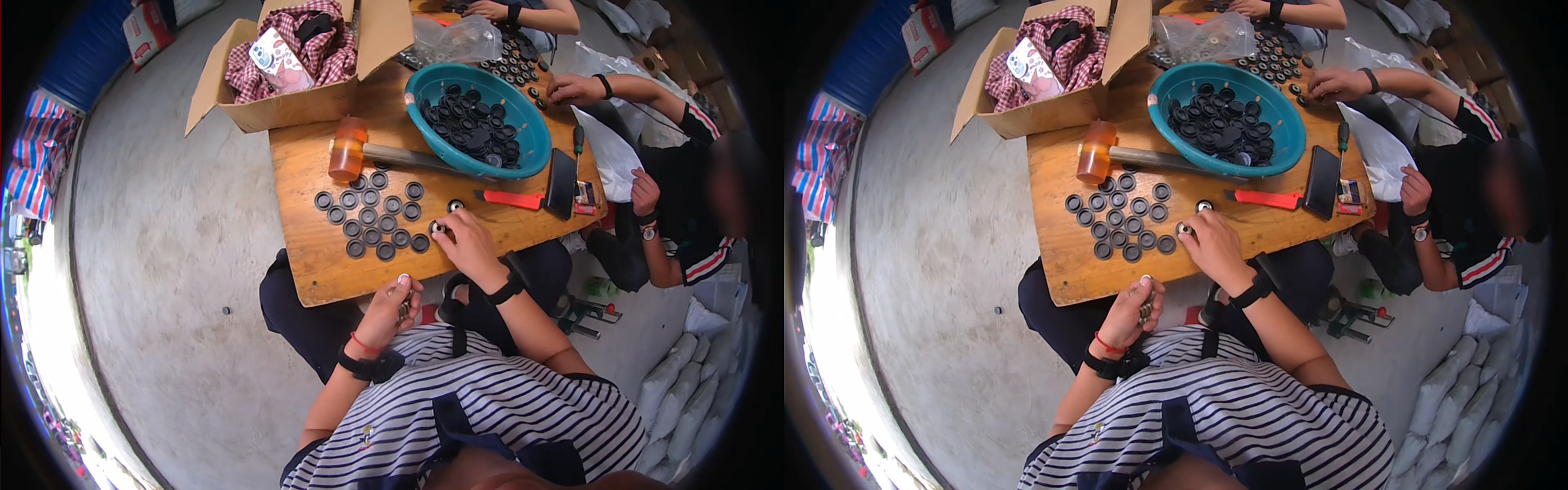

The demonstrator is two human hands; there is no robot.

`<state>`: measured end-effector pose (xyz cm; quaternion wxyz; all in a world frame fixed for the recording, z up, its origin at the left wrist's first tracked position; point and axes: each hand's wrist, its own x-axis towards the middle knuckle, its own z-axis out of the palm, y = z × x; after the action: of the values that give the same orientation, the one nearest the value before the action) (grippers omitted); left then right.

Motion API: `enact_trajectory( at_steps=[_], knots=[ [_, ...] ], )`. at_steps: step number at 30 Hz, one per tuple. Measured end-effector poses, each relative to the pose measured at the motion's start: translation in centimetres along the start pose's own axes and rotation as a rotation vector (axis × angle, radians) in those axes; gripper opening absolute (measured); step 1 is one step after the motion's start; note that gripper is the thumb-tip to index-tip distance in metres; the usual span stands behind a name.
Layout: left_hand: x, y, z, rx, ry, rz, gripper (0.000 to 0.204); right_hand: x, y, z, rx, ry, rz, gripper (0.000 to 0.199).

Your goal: Inspecting and assembling small black and white plastic or rubber components at a workstation.

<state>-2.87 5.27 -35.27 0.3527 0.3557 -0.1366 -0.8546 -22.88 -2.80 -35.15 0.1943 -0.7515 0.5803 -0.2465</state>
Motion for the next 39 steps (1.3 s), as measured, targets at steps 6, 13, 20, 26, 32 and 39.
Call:
enact_trajectory(
  at_steps=[6,13,20,26,32,39],
  knots=[
    [0.3,-0.3,0.4,0.319,0.003,-0.083,0.038,-2.9,-3.1,-2.9,0.348,-0.285,-0.146,0.030],
    [-0.5,-1.0,0.1,0.394,0.014,-0.109,0.032,-4.6,-4.0,-2.2,0.382,-0.538,-0.218,0.024],
    [-1.3,-0.8,-0.6,0.288,0.026,-0.068,0.028,-3.0,-4.2,-1.2,0.375,-0.307,0.018,0.021],
    [-1.1,-0.8,-1.5,0.069,0.061,-0.029,0.042,-1.6,-1.9,1.7,0.329,-0.050,0.098,0.023],
    [-0.9,-0.6,-1.9,0.117,0.047,-0.013,0.042,-1.5,-2.1,2.0,0.235,-0.052,0.055,0.022],
    [-0.7,0.0,-1.7,0.158,0.054,-0.043,0.043,-1.3,-2.2,2.0,0.220,-0.073,0.045,0.022]
  ],
)
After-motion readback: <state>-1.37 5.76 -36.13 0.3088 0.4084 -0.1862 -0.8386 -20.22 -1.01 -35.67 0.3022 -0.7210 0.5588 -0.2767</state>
